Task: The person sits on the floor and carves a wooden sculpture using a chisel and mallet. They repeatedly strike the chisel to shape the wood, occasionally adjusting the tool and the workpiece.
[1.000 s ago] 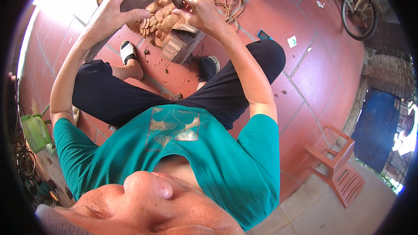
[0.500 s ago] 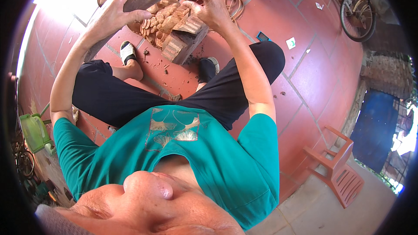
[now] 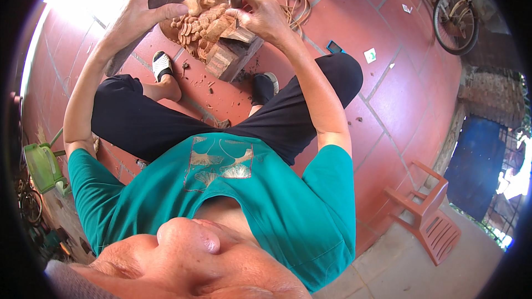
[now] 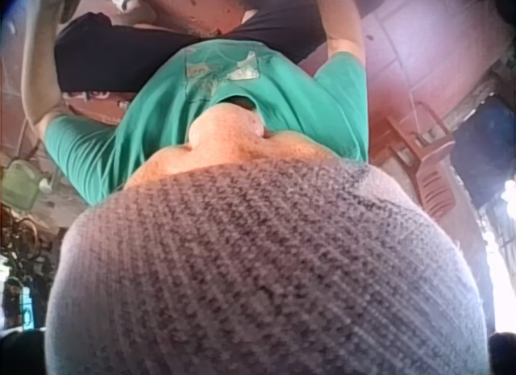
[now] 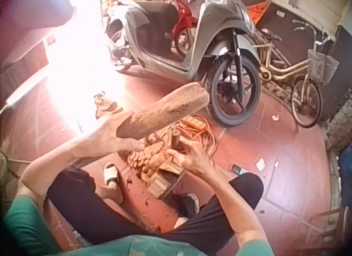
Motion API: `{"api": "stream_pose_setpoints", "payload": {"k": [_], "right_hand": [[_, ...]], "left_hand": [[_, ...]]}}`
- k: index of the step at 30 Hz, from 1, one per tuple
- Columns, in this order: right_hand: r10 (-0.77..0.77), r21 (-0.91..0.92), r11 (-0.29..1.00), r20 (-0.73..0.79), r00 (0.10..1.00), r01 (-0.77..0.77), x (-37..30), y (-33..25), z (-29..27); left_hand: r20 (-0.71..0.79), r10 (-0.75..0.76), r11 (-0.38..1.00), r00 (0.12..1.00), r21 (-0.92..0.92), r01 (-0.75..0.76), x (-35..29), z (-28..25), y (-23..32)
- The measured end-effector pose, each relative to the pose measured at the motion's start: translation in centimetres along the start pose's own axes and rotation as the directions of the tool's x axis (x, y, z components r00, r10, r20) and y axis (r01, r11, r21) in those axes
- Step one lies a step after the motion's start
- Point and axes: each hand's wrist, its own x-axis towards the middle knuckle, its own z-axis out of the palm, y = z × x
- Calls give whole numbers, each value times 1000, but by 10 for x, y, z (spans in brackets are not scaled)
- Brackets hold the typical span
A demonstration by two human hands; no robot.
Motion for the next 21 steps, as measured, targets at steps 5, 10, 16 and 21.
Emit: {"api": "stream_pose_setpoints", "payload": {"k": [5, 10, 16, 21], "right_hand": [[-11, -83, 996, 15, 1000, 13, -2, 5, 0], [-82, -159, 983, 38, 996, 87, 2, -1, 5], [-127, -221, 967, 15, 992, 127, 0, 0, 3], [-106, -219, 970, 16, 994, 107, 0, -4, 3]], "left_hand": [[132, -207, 965, 969, -138, 224, 6, -26, 53], [83, -77, 997, 994, -12, 78, -9, 15, -14], [182, -122, 992, 976, 40, 116, -3, 8, 3], [19, -95, 995, 995, -32, 96, -3, 2, 13]]}}
